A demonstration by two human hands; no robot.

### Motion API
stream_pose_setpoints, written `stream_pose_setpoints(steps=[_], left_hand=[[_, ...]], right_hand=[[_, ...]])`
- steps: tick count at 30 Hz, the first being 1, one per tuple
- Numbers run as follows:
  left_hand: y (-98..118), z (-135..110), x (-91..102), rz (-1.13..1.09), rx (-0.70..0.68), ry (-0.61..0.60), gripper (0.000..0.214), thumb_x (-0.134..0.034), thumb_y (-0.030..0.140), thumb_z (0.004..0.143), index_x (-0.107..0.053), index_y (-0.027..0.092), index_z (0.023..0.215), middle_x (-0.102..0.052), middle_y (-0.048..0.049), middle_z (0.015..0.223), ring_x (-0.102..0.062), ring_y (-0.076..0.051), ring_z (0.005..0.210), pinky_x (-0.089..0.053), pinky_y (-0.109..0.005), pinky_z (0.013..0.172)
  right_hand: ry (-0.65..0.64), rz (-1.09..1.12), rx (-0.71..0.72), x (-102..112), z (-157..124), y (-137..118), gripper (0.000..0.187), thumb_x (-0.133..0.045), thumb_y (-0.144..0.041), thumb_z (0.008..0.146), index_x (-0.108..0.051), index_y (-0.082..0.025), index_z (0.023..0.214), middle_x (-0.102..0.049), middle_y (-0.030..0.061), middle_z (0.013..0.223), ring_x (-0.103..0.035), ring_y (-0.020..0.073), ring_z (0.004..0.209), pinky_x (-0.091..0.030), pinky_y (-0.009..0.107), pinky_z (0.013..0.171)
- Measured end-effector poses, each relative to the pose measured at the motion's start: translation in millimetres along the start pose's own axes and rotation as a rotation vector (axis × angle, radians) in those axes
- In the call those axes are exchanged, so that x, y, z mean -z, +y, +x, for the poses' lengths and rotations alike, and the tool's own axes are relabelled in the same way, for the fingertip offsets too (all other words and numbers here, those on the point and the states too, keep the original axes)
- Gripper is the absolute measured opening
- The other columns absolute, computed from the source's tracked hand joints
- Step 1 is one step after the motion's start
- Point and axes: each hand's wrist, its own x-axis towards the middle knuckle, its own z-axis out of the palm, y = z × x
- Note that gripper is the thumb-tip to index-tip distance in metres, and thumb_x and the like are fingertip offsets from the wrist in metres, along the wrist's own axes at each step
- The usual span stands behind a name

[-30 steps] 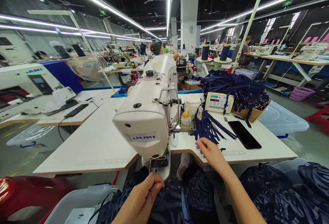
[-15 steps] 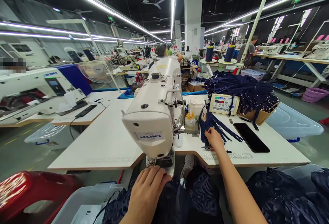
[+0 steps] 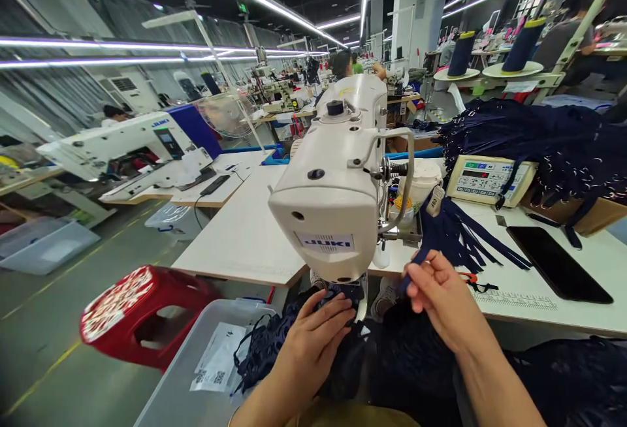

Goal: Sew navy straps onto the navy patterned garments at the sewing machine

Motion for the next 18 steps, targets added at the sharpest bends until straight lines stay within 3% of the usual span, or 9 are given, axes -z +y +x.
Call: stream_pose_setpoints(steps=[2,4,7,12,18], left_hand=[[-7.4,-1.9,1.9,-0.133,0.032,-0.007,0.026,-0.049,0.013,0.097,-0.062,0.02,0.119,-0.069,-0.0033,0.118,-0.062,-0.014,0.114,-0.036,-0.033,0.113],[-13.9,-3.8,3.8,-0.261,0.085,-0.007,0.025,-0.051,0.013,0.097,-0.063,0.021,0.117,-0.069,-0.0028,0.117,-0.064,-0.013,0.112,-0.037,-0.033,0.113],[-18.8,-5.0,6.2,-0.347,0.115,-0.007,0.023,-0.053,0.015,0.097,-0.064,0.023,0.115,-0.07,-0.0021,0.115,-0.065,-0.013,0.109,-0.038,-0.034,0.113],[-15.7,-1.0,9.8,-0.226,0.044,-0.092,0.025,-0.049,0.019,0.099,-0.062,0.023,0.12,-0.069,-0.0042,0.118,-0.062,-0.015,0.115,-0.04,-0.037,0.111],[-12.9,4.4,12.7,-0.152,0.004,-0.133,0.025,-0.044,0.019,0.101,-0.061,0.02,0.12,-0.067,-0.0059,0.119,-0.06,-0.012,0.117,-0.04,-0.035,0.112]], right_hand=[[-0.15,-0.017,-0.051,-20.8,-11.3,6.1,0.039,-0.074,-0.053,0.077,-0.05,-0.023,0.086,-0.057,-0.0054,0.057,-0.049,0.0089,0.041,-0.042,0.02,0.04],[-0.221,-0.064,-0.045,-34.5,-15.4,13.3,0.038,-0.072,-0.052,0.08,-0.049,-0.023,0.086,-0.057,-0.0053,0.058,-0.054,0.0107,0.045,-0.047,0.023,0.046],[-0.204,-0.115,0.016,-44.2,-14.7,22.6,0.038,-0.072,-0.053,0.079,-0.049,-0.023,0.088,-0.055,-0.0053,0.063,-0.057,0.0134,0.055,-0.05,0.026,0.054],[-0.138,-0.27,0.103,-52.1,-16.4,28.6,0.03,-0.069,-0.049,0.081,-0.054,-0.023,0.084,-0.05,-0.0041,0.068,-0.048,0.014,0.06,-0.044,0.026,0.054],[-0.159,-0.152,0.045,-61.5,-21.5,27.3,0.031,-0.068,-0.049,0.081,-0.058,-0.024,0.095,-0.062,0.0019,0.086,-0.059,0.0205,0.079,-0.05,0.03,0.069]])
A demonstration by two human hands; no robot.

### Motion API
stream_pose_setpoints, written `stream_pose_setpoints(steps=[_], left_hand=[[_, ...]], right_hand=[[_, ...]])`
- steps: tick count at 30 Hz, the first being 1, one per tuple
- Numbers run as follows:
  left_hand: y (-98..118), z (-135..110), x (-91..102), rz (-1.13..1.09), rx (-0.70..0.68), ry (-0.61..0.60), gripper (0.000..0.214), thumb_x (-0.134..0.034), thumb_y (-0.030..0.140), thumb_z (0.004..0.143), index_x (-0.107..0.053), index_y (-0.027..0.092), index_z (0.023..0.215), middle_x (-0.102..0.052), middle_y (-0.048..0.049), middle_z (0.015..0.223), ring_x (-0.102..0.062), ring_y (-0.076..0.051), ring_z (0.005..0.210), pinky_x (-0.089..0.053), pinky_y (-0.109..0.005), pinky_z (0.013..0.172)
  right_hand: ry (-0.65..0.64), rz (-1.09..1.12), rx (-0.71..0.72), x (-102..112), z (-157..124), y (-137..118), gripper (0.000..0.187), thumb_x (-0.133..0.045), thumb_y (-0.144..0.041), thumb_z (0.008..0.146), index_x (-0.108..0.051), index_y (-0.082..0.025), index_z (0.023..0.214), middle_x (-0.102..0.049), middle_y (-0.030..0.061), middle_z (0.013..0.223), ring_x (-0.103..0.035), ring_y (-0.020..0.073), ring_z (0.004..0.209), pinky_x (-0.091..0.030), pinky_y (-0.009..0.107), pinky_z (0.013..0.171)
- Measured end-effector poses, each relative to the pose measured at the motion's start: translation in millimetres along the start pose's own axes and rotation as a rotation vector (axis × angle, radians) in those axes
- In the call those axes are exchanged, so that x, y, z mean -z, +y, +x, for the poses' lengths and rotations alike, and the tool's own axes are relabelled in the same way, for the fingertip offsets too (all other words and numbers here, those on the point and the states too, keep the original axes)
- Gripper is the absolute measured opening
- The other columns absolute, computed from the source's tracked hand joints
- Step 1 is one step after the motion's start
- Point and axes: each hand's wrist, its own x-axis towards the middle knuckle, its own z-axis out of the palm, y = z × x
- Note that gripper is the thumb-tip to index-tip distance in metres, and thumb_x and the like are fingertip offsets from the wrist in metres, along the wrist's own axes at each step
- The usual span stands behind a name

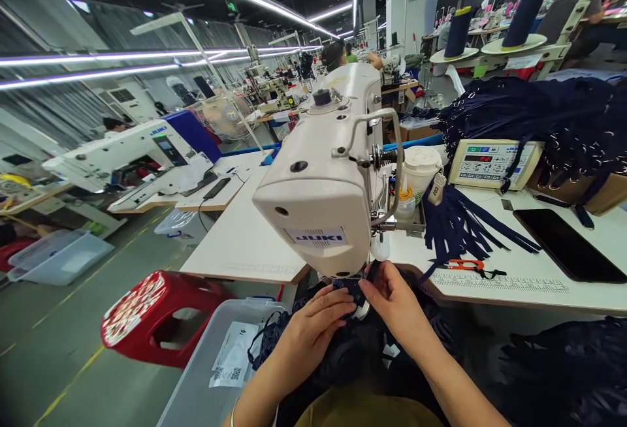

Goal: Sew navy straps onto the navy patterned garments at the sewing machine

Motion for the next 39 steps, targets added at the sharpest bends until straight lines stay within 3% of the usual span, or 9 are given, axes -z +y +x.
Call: stream_pose_setpoints(steps=[11,17,27,31,35,39], left_hand=[[-1.7,3.5,1.3,0.098,-0.073,-0.065,0.029,-0.04,0.015,0.102,-0.058,0.019,0.123,-0.065,-0.0049,0.123,-0.057,-0.009,0.12,-0.037,-0.031,0.113],[-2.2,7.0,5.4,0.158,-0.108,-0.15,0.036,-0.032,0.008,0.101,-0.06,0.018,0.122,-0.065,-0.0046,0.122,-0.052,-0.012,0.126,-0.038,-0.032,0.114],[7.3,18.3,14.4,0.291,-0.145,-0.221,0.03,-0.038,0.015,0.102,-0.059,0.019,0.123,-0.068,-0.0054,0.118,-0.056,-0.014,0.122,-0.042,-0.033,0.109],[12.5,17.0,11.6,0.361,-0.099,-0.187,0.025,-0.044,0.02,0.102,-0.06,0.024,0.121,-0.069,-0.0022,0.115,-0.06,-0.014,0.115,-0.038,-0.038,0.109],[17.7,10.6,3.1,0.45,-0.045,-0.131,0.023,-0.049,0.023,0.1,-0.059,0.025,0.121,-0.068,0.0001,0.114,-0.059,-0.014,0.112,-0.033,-0.038,0.108],[19.3,6.8,-3.5,0.53,-0.041,-0.093,0.023,-0.051,0.025,0.099,-0.059,0.023,0.121,-0.067,-0.001,0.109,-0.059,-0.016,0.111,-0.035,-0.037,0.102]], right_hand=[[0.12,0.087,-0.035,-11.7,-7.0,16.2,0.03,-0.062,-0.049,0.087,-0.055,-0.025,0.105,-0.062,0.0019,0.093,-0.059,0.021,0.091,-0.049,0.03,0.083],[0.125,0.13,-0.042,-12.8,-5.9,20.5,0.032,-0.062,-0.05,0.087,-0.055,-0.026,0.108,-0.063,0.0019,0.096,-0.059,0.0212,0.095,-0.048,0.03,0.087],[0.121,0.109,-0.034,-10.8,-5.9,16.4,0.037,-0.062,-0.054,0.085,-0.056,-0.025,0.108,-0.066,0.0049,0.102,-0.061,0.0242,0.1,-0.049,0.034,0.09],[0.044,0.084,0.029,-0.1,2.7,11.1,0.037,-0.059,-0.051,0.088,-0.058,-0.024,0.114,-0.067,0.0069,0.11,-0.061,0.0245,0.103,-0.048,0.036,0.093],[0.026,-0.033,0.071,10.6,15.1,6.4,0.042,-0.063,-0.048,0.084,-0.059,-0.024,0.118,-0.068,0.0063,0.102,-0.062,0.0253,0.097,-0.05,0.036,0.088],[0.032,-0.178,0.029,14.0,24.0,9.9,0.029,-0.064,-0.043,0.08,-0.062,-0.023,0.101,-0.068,0.0033,0.087,-0.063,0.026,0.088,-0.051,0.036,0.079]])
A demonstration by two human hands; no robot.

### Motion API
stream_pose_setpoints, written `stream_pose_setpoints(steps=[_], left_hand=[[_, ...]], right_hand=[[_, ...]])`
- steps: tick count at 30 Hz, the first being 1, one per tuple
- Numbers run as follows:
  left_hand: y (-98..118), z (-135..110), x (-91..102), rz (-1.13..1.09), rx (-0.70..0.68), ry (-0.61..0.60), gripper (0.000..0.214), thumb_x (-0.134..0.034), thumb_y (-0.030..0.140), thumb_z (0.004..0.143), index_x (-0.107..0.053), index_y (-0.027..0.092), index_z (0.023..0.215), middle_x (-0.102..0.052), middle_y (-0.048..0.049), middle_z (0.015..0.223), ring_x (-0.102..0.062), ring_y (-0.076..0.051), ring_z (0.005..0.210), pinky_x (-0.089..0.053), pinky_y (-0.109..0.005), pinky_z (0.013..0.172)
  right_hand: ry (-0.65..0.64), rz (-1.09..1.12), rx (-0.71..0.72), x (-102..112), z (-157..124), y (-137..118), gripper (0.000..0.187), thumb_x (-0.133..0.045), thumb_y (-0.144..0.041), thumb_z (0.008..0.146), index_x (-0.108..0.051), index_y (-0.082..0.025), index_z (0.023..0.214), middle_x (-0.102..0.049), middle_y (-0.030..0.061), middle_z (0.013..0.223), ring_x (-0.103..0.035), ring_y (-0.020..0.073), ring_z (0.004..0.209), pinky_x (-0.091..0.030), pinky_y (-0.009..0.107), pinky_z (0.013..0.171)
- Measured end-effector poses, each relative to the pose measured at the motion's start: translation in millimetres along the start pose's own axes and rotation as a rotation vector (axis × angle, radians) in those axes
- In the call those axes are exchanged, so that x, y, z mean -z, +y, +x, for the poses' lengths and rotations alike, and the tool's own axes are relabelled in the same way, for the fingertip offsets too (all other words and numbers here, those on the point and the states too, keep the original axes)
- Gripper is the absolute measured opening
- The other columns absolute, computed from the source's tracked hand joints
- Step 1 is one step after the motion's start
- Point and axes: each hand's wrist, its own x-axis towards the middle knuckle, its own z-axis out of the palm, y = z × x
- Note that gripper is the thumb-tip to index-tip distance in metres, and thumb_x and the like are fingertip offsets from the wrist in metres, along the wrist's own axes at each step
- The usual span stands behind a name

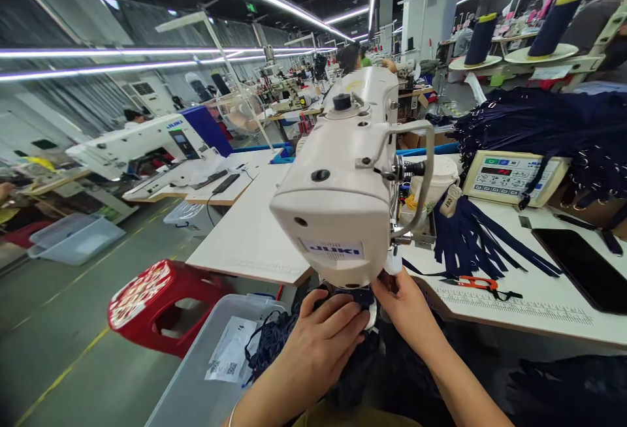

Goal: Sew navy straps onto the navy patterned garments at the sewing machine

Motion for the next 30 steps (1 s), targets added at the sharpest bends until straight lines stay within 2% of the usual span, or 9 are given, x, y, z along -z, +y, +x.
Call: stream_pose_setpoints(steps=[4,7,10,14,18,24,30], left_hand=[[2.6,0.5,-4.4,0.027,0.036,0.035,0.023,-0.051,0.027,0.099,-0.06,0.021,0.119,-0.066,-0.002,0.106,-0.059,-0.017,0.108,-0.037,-0.037,0.099],[4.4,2.1,-9.0,0.042,0.069,0.059,0.025,-0.049,0.029,0.1,-0.059,0.021,0.121,-0.066,-0.0025,0.108,-0.058,-0.018,0.109,-0.036,-0.038,0.099],[5.5,3.7,-13.5,0.046,0.087,0.085,0.027,-0.047,0.029,0.101,-0.058,0.02,0.124,-0.066,-0.0024,0.111,-0.057,-0.018,0.108,-0.034,-0.038,0.099],[7.1,4.5,-17.1,0.073,0.104,0.117,0.027,-0.047,0.028,0.1,-0.058,0.018,0.123,-0.065,-0.0029,0.112,-0.057,-0.019,0.106,-0.036,-0.037,0.098],[8.6,3.8,-19.5,0.1,0.109,0.141,0.028,-0.048,0.029,0.1,-0.059,0.018,0.123,-0.065,-0.0027,0.114,-0.057,-0.019,0.107,-0.037,-0.037,0.099],[11.1,4.2,-23.7,0.124,0.124,0.127,0.028,-0.047,0.029,0.1,-0.059,0.018,0.123,-0.064,-0.0042,0.116,-0.056,-0.02,0.11,-0.037,-0.037,0.099],[12.9,5.3,-24.0,0.14,0.11,0.127,0.029,-0.047,0.027,0.1,-0.058,0.015,0.125,-0.063,-0.0032,0.116,-0.055,-0.02,0.11,-0.034,-0.037,0.099]], right_hand=[[-0.04,-0.105,0.024,0.9,7.5,2.1,0.02,-0.061,-0.039,0.078,-0.062,-0.023,0.091,-0.068,0.0017,0.077,-0.064,0.0279,0.088,-0.05,0.037,0.077],[-0.055,-0.167,0.045,2.0,14.1,0.5,0.017,-0.059,-0.037,0.075,-0.064,-0.023,0.084,-0.071,0.0045,0.081,-0.065,0.0312,0.094,-0.05,0.04,0.08],[-0.048,-0.214,0.079,1.7,20.0,0.3,0.024,-0.056,-0.037,0.074,-0.068,-0.023,0.089,-0.074,0.0079,0.092,-0.064,0.0334,0.1,-0.049,0.044,0.085],[-0.03,-0.273,0.139,-0.5,25.3,3.7,0.036,-0.053,-0.039,0.073,-0.07,-0.023,0.101,-0.075,0.0093,0.091,-0.065,0.0344,0.1,-0.048,0.048,0.088],[-0.029,-0.291,0.158,-1.6,29.4,5.6,0.04,-0.053,-0.04,0.073,-0.07,-0.024,0.105,-0.075,0.0099,0.095,-0.064,0.0349,0.102,-0.048,0.05,0.09],[-0.011,-0.313,0.231,-2.2,32.0,7.2,0.036,-0.053,-0.038,0.072,-0.071,-0.024,0.1,-0.073,0.0097,0.104,-0.057,0.0332,0.117,-0.048,0.045,0.093],[0.009,-0.379,0.25,-1.6,31.6,10.4,0.041,-0.052,-0.037,0.076,-0.069,-0.021,0.11,-0.072,0.0116,0.111,-0.057,0.0329,0.117,-0.05,0.044,0.09]])
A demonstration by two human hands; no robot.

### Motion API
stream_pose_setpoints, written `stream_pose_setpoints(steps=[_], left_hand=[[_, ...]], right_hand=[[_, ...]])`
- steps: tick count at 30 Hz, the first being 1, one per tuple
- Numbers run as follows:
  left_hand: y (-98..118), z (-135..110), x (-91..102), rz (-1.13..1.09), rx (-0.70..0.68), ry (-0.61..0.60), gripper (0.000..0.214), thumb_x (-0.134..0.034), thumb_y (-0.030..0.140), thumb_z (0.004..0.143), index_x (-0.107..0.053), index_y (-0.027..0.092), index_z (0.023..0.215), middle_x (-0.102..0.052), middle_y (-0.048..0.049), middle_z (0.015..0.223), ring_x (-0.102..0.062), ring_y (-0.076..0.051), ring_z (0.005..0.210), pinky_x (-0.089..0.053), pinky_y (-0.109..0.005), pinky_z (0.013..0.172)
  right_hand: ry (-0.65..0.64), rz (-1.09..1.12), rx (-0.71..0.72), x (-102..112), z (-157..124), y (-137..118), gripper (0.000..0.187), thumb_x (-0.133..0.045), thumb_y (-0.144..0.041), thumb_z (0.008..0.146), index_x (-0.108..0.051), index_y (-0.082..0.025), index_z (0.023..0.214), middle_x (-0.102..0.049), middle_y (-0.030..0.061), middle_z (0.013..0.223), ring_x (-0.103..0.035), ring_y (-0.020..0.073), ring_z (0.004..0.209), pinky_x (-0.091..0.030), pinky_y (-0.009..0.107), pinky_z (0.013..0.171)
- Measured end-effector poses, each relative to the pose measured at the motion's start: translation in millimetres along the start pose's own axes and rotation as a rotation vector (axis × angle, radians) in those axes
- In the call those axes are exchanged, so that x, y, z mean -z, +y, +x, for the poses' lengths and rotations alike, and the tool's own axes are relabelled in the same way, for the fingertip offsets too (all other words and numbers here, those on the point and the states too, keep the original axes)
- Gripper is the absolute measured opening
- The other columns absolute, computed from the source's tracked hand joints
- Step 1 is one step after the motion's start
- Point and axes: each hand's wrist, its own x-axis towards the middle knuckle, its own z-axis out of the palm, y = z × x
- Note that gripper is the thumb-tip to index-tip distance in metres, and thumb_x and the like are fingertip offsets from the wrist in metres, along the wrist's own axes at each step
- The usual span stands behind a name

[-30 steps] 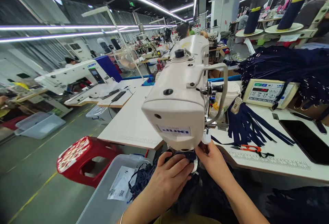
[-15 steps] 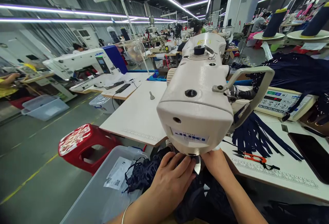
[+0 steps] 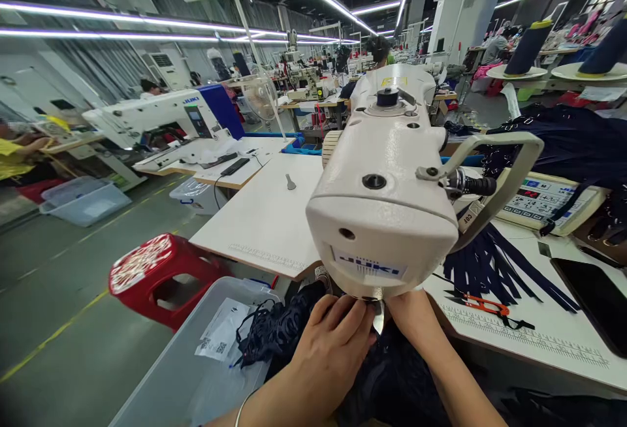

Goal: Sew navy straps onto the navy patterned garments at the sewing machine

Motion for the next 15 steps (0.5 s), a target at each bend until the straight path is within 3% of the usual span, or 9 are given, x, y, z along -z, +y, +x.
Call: stream_pose_setpoints(steps=[9,15], left_hand=[[-1.2,-2.4,2.0,-0.001,-0.005,-0.024,0.032,-0.041,0.03,0.103,-0.057,0.017,0.127,-0.062,-0.0033,0.12,-0.054,-0.02,0.111,-0.032,-0.036,0.099],[-0.5,-4.6,0.9,0.016,0.032,0.032,0.032,-0.044,0.032,0.102,-0.059,0.014,0.123,-0.062,-0.0035,0.119,-0.054,-0.021,0.111,-0.034,-0.036,0.098]], right_hand=[[-0.032,-0.067,0.045,-0.8,-1.8,10.0,0.033,-0.05,-0.038,0.079,-0.074,-0.021,0.092,-0.074,0.0122,0.102,-0.063,0.035,0.109,-0.048,0.047,0.096],[-0.049,-0.097,0.069,6.5,2.5,10.8,0.025,-0.053,-0.037,0.069,-0.073,-0.027,0.079,-0.076,0.0069,0.093,-0.062,0.0349,0.109,-0.042,0.048,0.103]])
